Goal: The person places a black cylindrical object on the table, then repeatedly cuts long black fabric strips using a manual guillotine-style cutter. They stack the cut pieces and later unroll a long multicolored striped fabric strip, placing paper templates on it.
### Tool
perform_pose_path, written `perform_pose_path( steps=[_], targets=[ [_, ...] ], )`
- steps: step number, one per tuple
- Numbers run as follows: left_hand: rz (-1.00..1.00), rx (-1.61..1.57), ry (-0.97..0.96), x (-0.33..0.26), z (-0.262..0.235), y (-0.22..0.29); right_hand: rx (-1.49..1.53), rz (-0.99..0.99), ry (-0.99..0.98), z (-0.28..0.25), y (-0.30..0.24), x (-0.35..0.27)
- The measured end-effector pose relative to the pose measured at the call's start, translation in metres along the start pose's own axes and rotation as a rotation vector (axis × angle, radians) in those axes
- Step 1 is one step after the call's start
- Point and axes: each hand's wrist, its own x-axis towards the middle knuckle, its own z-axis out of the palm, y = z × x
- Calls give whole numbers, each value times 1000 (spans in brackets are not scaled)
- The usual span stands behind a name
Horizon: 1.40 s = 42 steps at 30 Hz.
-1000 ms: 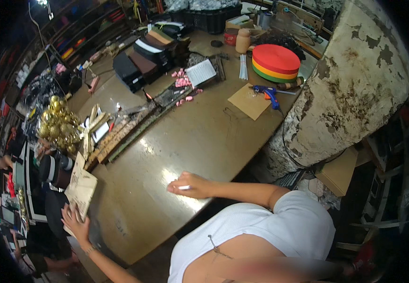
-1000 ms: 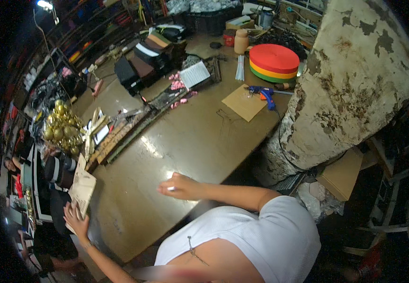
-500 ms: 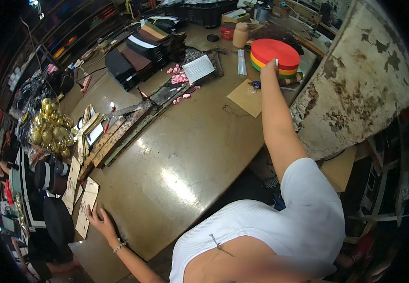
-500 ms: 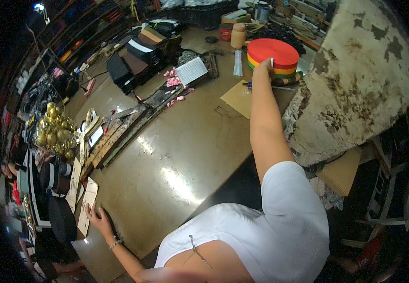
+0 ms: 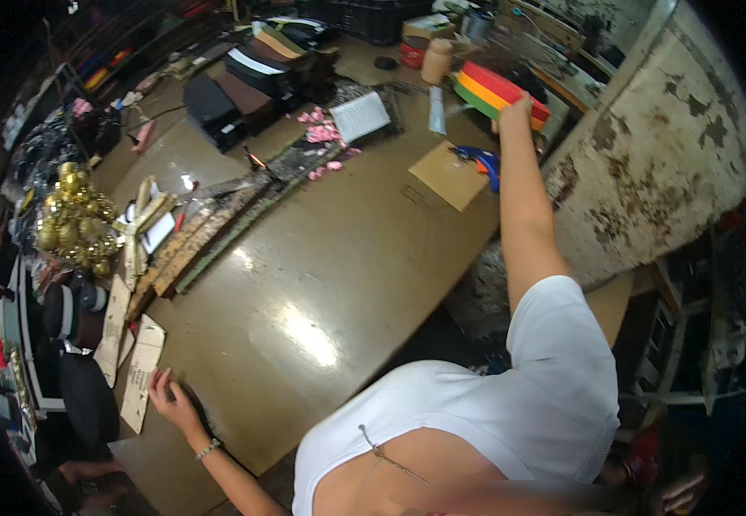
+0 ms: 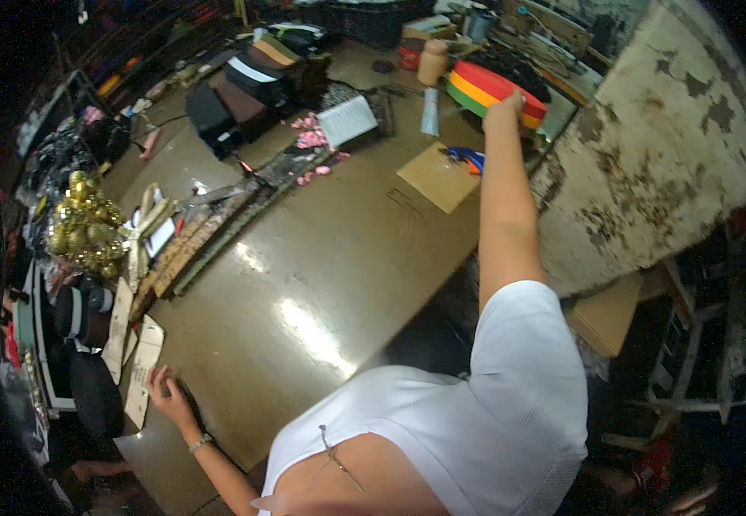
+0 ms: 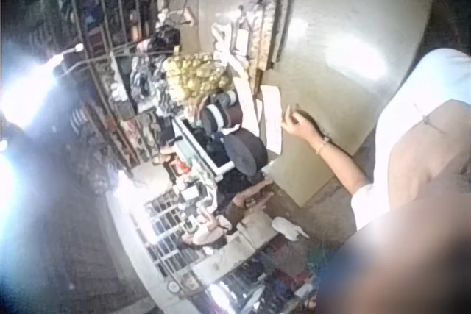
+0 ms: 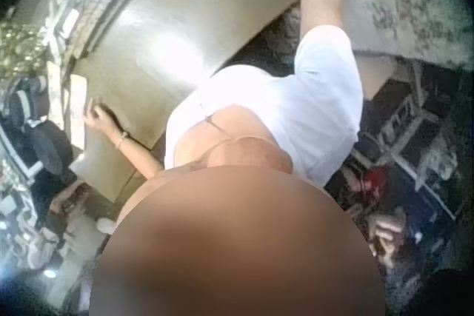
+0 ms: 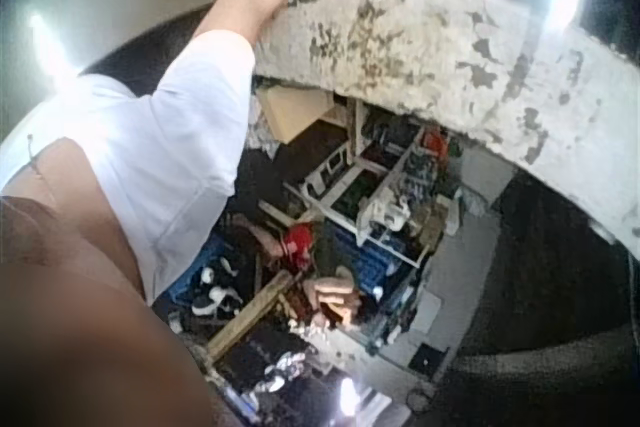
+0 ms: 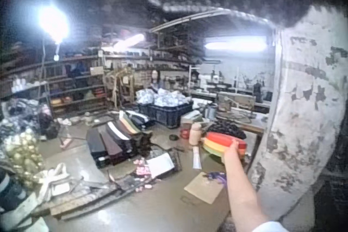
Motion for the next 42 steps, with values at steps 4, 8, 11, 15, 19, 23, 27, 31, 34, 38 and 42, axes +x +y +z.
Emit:
perform_pose_path(
  steps=[4, 8, 11, 15, 19, 23, 27, 31, 34, 38, 42],
  targets=[
    [292, -11, 17, 1, 11, 36, 81, 226, -299, -58, -27, -82],
    [197, -466, -219, -5, 43, 115, 263, 485, -795, -139, -7, -154],
    [-6, -904, -513, -8, 82, 188, 163, 371, -983, -193, 20, -197],
    [-187, -1340, -709, -22, 124, 257, -51, 144, -1128, -224, 34, -238],
    [-284, -1418, -345, -55, 120, 257, -259, -130, -1681, -208, 43, -261],
    [-155, -1342, -54, -70, 96, 242, -240, -31, -1940, -179, 65, -275],
    [-6, -976, -32, -54, 75, 242, -471, -172, -1884, -172, 78, -287],
    [227, -884, -133, -29, 73, 241, -426, -360, -1801, -171, 66, -285],
    [289, -1018, -159, -27, 89, 237, -485, -432, -1713, -168, 65, -262],
    [-54, -1100, -467, -43, 111, 246, -285, -294, -1609, -172, 97, -219],
    [290, -582, -219, -32, 103, 269, -278, -127, -1443, -183, 93, -204]
  ],
)
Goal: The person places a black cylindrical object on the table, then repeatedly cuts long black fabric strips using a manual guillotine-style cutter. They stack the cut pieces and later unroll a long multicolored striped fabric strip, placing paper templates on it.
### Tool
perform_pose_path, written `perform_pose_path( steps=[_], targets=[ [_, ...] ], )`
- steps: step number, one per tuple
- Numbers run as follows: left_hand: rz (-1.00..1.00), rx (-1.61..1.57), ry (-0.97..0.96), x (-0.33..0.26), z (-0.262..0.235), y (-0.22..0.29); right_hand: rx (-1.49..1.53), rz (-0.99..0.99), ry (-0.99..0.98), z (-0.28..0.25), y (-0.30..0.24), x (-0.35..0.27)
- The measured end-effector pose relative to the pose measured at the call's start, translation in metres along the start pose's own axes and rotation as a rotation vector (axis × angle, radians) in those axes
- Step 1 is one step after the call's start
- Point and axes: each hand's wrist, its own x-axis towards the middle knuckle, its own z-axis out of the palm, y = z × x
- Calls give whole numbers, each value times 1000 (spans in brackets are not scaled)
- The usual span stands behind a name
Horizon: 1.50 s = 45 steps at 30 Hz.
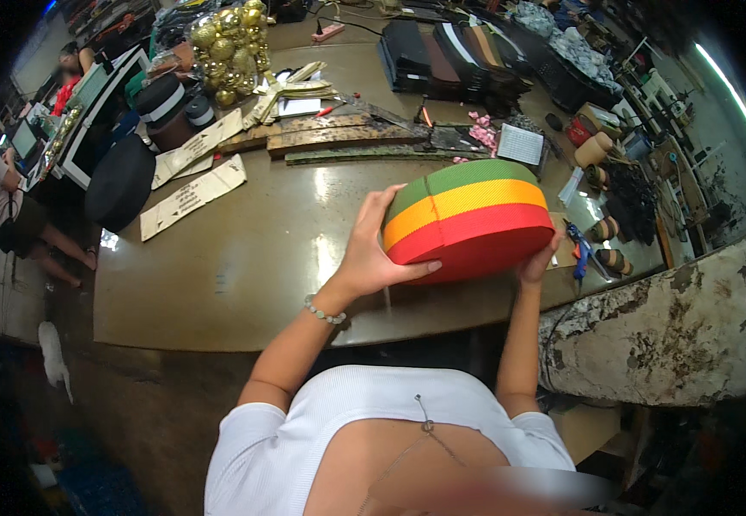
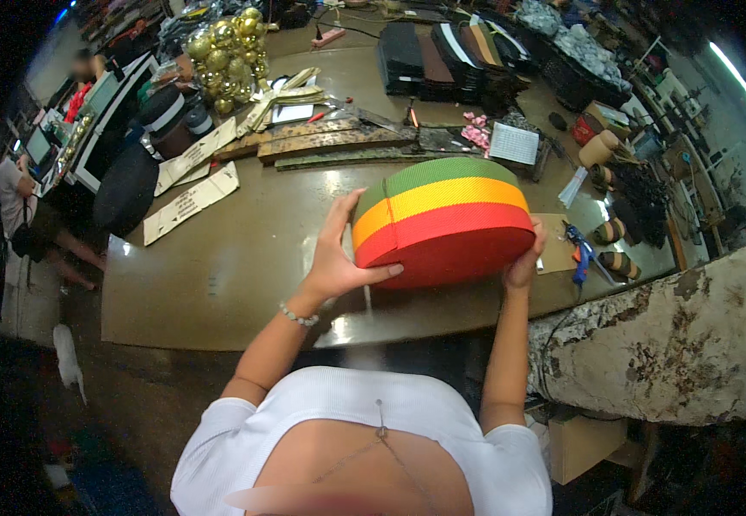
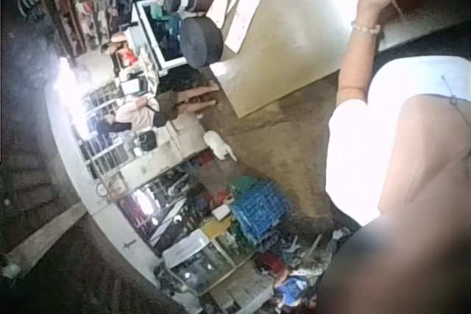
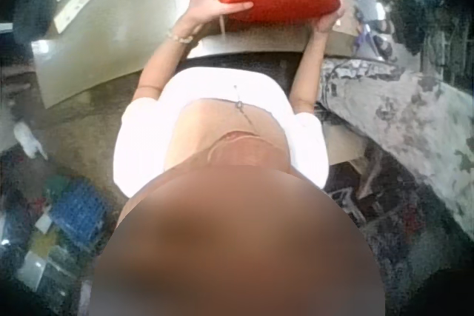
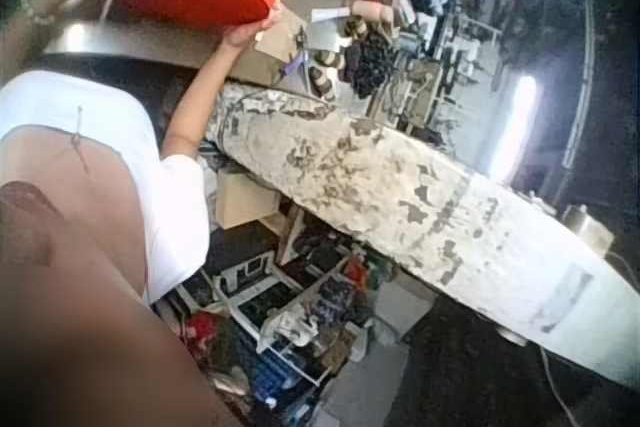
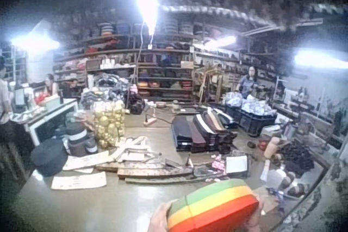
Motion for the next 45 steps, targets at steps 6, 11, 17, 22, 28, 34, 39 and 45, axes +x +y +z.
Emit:
perform_pose_path(
  steps=[6, 11, 17, 22, 28, 34, 39, 45],
  targets=[
    [97, 126, -51, 39, -9, 48, -541, -256, -45, 51, -133, -6],
    [98, 159, -148, 61, -12, 59, -777, -385, -690, 111, -175, 23],
    [135, 5, -87, 57, -1, 55, -961, -439, -979, 125, -176, 58],
    [128, 83, -135, 54, -5, 56, -1121, -593, -977, 136, -179, 58],
    [116, 78, -198, 54, -11, 57, -952, -563, -754, 128, -175, 49],
    [116, 50, -190, 59, -13, 53, -1140, -272, -140, 64, -63, 190],
    [116, 48, -196, 60, -14, 53, -1418, -524, -364, 6, 26, 239],
    [109, 49, -189, 59, -14, 53, -1681, -487, -545, 1, 29, 257]
  ],
)
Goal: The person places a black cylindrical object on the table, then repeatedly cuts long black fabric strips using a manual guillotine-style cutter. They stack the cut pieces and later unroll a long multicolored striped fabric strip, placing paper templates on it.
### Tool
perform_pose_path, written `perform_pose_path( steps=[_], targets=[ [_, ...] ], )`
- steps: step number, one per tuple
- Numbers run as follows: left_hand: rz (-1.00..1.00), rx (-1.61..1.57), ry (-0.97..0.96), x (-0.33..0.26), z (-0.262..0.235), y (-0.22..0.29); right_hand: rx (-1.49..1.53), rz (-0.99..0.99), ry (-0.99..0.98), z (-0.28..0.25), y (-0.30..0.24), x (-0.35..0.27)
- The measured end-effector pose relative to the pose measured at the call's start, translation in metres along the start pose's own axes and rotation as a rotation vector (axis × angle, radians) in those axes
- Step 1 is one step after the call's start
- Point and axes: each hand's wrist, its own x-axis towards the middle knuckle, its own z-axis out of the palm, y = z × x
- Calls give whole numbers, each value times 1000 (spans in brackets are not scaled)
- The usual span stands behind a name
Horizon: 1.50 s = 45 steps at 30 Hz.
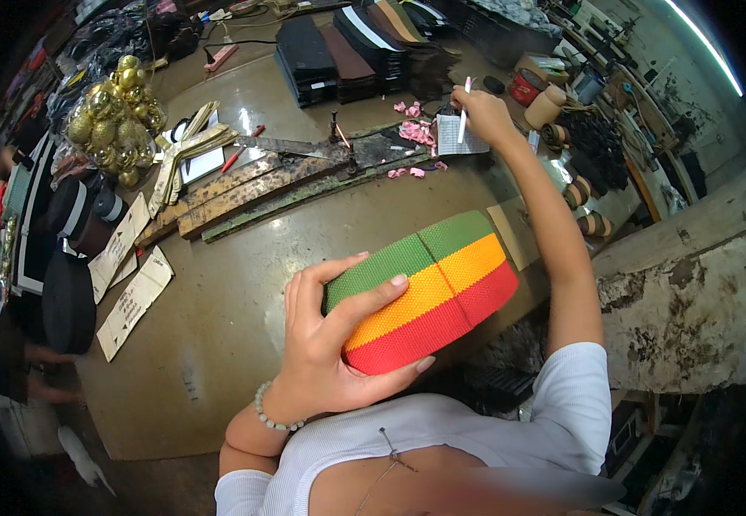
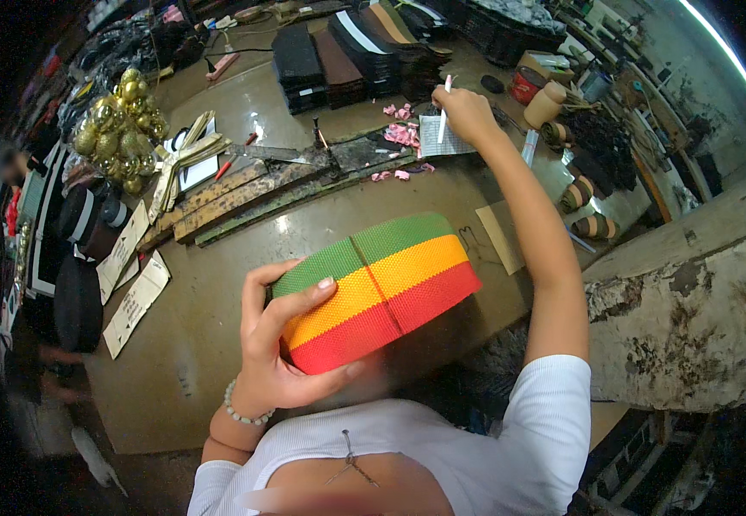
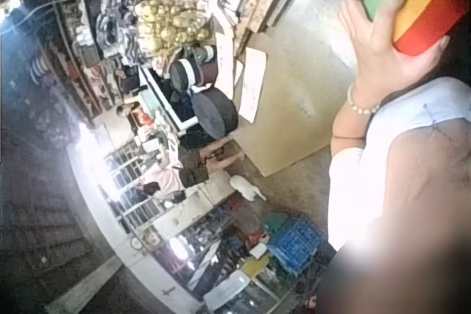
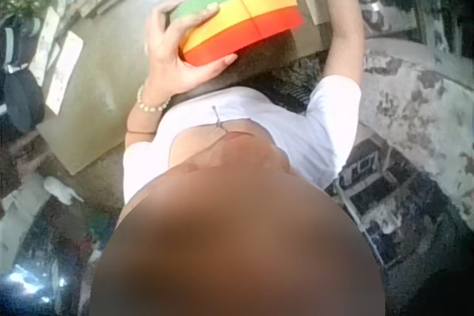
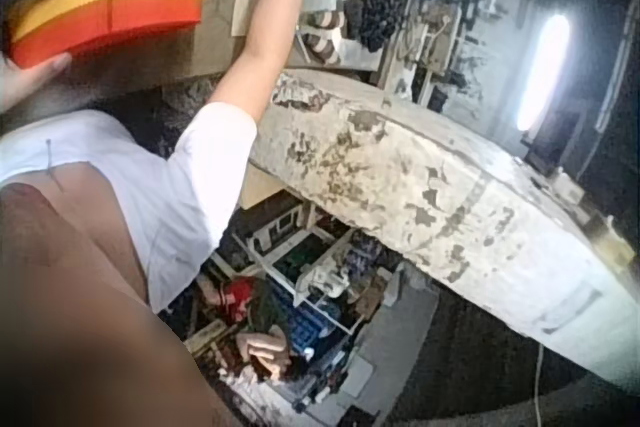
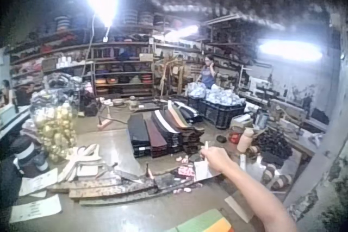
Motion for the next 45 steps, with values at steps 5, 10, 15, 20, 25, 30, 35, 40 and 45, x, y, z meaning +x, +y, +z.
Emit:
perform_pose_path(
  steps=[5, 10, 15, 20, 25, 30, 35, 40, 45],
  targets=[
    [12, 17, 0, -1, 0, -1, -111, -68, 6, 9, -13, 2],
    [20, -9, 19, -3, 4, -2, 125, 92, -145, -31, 3, 11],
    [30, 10, 24, -3, 4, -2, -10, 686, 323, -90, 26, -121],
    [42, 35, 40, -2, 7, -2, -179, 1326, -300, -50, 10, -262],
    [34, 43, 52, -5, 7, -3, -217, 1264, -243, -21, 8, -273],
    [59, 52, 59, -6, 8, -5, -9, 1343, -56, -49, 0, -260],
    [69, 40, 61, -5, 9, -6, 112, 821, 643, -69, -47, -265],
    [68, 51, 53, -5, 9, -7, 256, 900, 367, -41, -75, -287],
    [66, 65, 58, -4, 6, -4, 118, 1139, 661, -9, -2, -299]
  ],
)
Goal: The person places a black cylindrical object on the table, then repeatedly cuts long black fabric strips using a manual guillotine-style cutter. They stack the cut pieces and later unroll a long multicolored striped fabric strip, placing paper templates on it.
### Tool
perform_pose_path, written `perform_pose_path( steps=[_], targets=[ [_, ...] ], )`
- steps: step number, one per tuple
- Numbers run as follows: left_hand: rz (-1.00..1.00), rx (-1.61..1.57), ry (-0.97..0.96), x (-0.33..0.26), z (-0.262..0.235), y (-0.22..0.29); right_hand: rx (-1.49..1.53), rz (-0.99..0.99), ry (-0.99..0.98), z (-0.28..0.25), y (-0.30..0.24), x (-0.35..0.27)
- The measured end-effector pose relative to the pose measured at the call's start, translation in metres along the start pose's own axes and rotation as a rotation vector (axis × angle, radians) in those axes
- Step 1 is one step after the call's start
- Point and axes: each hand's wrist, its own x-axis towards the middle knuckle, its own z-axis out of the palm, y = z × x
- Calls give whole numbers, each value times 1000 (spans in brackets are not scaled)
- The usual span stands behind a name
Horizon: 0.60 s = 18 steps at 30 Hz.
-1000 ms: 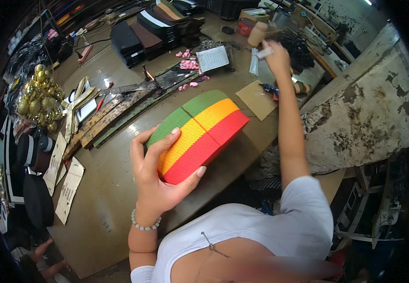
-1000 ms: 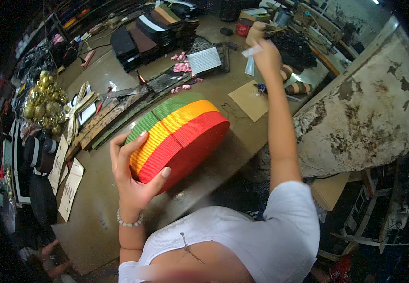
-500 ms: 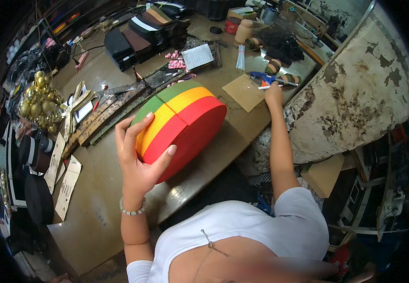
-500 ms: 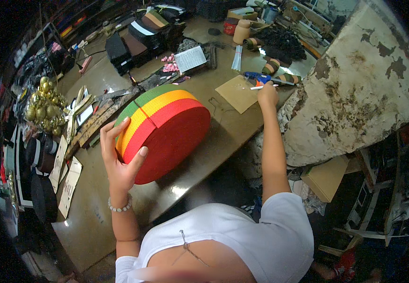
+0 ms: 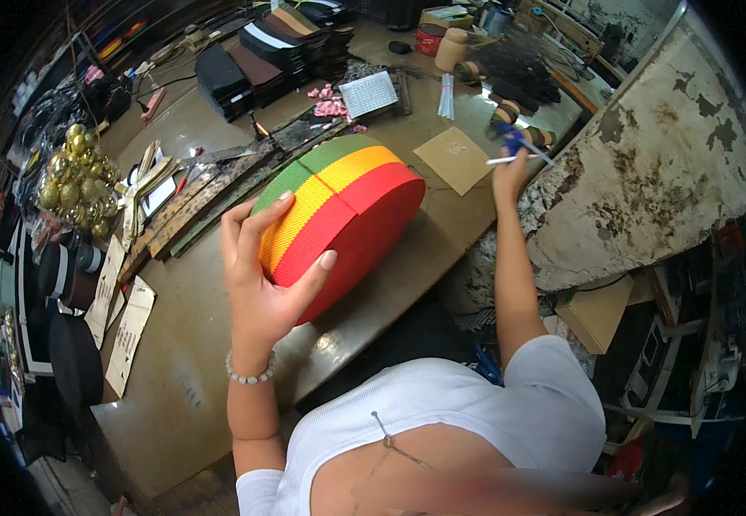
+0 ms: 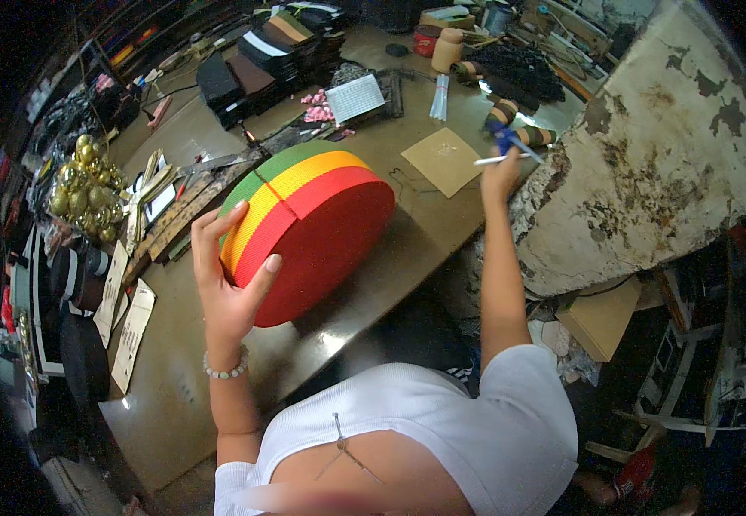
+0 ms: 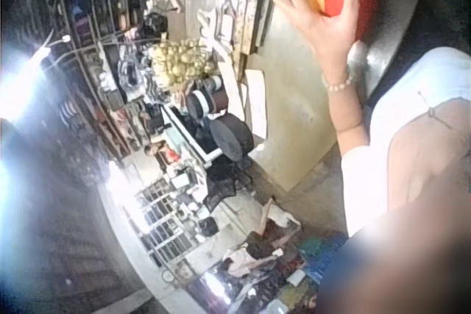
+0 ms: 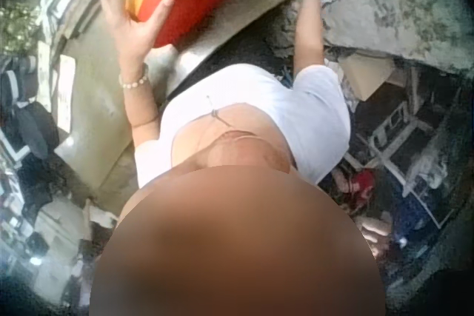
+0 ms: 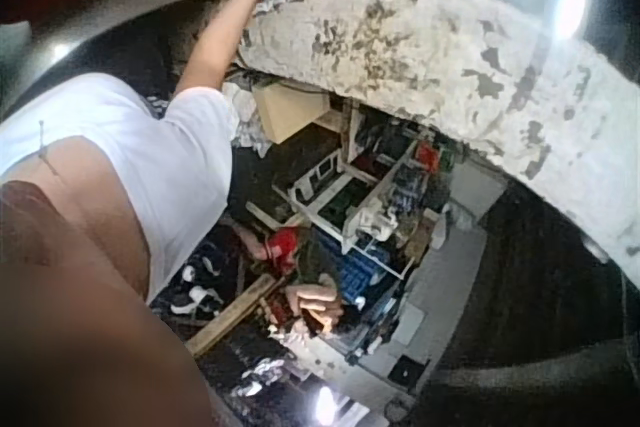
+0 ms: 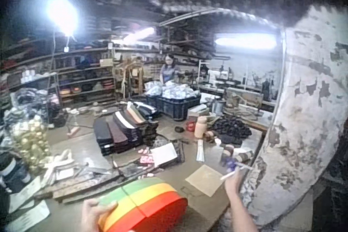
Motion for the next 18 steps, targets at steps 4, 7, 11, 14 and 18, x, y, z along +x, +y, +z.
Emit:
perform_pose_path(
  steps=[4, 7, 11, 14, 18],
  targets=[
    [25, 26, 7, 0, 1, -2, -402, 461, 152, 29, 30, 57],
    [32, -23, 9, 0, 0, -3, -379, 537, 148, 32, 16, 61],
    [29, -6, 7, 3, 0, -2, 89, 112, 169, -3, -55, -23],
    [3, -7, 29, 6, 5, 3, 985, 97, -415, -41, -132, -95],
    [3, 21, 80, 4, 17, 14, 865, -416, -686, -69, -206, -99]
  ],
)
